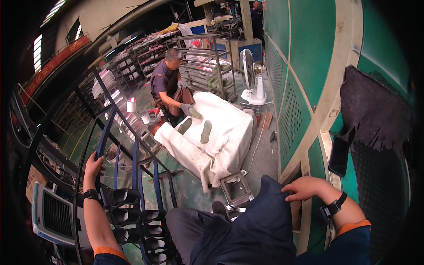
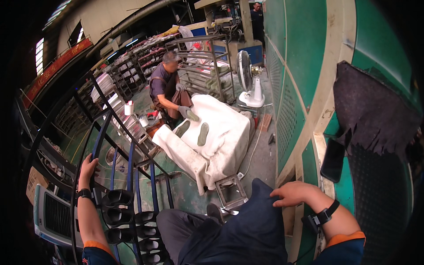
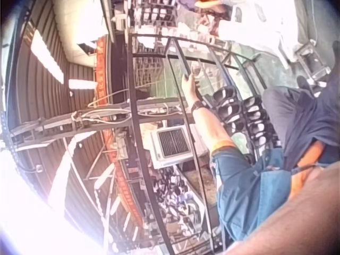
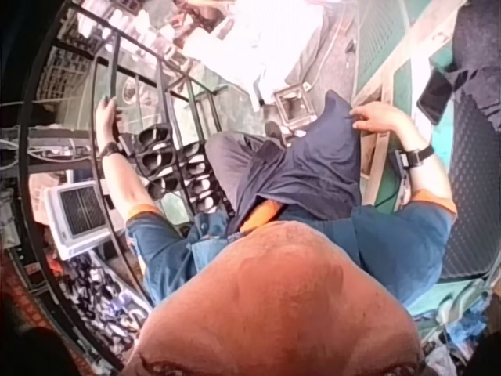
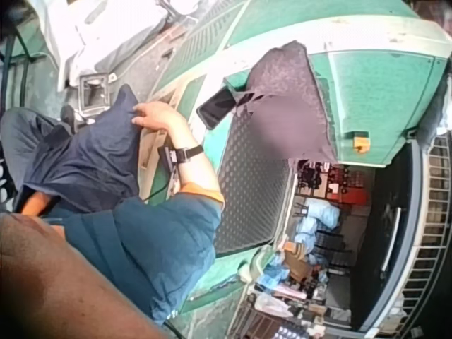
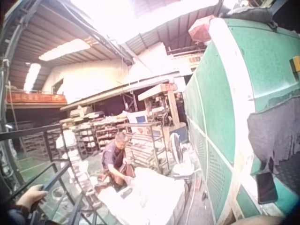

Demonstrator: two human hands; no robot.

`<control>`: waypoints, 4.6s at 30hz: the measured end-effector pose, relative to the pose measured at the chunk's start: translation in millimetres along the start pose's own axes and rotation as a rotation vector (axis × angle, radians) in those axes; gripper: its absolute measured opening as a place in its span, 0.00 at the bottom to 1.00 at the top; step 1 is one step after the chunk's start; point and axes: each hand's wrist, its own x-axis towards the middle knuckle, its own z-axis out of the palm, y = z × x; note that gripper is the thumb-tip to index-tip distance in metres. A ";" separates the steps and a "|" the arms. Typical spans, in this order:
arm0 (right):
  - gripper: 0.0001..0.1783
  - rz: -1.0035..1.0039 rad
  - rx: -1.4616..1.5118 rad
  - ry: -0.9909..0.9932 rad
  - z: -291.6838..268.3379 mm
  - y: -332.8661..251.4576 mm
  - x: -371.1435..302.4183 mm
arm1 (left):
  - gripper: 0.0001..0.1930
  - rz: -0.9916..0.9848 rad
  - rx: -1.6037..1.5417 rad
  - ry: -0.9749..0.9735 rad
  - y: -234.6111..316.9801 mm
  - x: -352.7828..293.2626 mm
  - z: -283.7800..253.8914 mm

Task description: Picking up shoe components, examining them, and placing them on a conveyor/rack system.

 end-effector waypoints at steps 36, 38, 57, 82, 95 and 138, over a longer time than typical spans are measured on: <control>0.33 0.011 0.024 -0.028 -2.4 -2.4 -0.4 | 0.35 0.029 0.030 0.020 -12.4 11.4 1.8; 0.33 -0.011 0.001 -0.013 0.0 0.3 1.4 | 0.35 0.026 0.037 0.017 -14.8 13.6 0.1; 0.32 -0.028 -0.027 -0.003 -2.4 -4.6 -3.3 | 0.40 0.008 0.062 0.022 -4.9 3.8 0.9; 0.32 -0.037 -0.021 -0.023 -3.2 -5.0 3.3 | 0.39 0.046 -0.005 0.069 -27.2 22.0 3.2; 0.33 -0.127 -0.108 0.066 6.6 7.5 4.6 | 0.38 0.004 -0.010 0.045 -15.5 14.5 4.0; 0.32 -0.030 -0.009 -0.017 0.4 -2.3 0.6 | 0.39 0.018 0.049 0.049 -21.6 19.2 1.9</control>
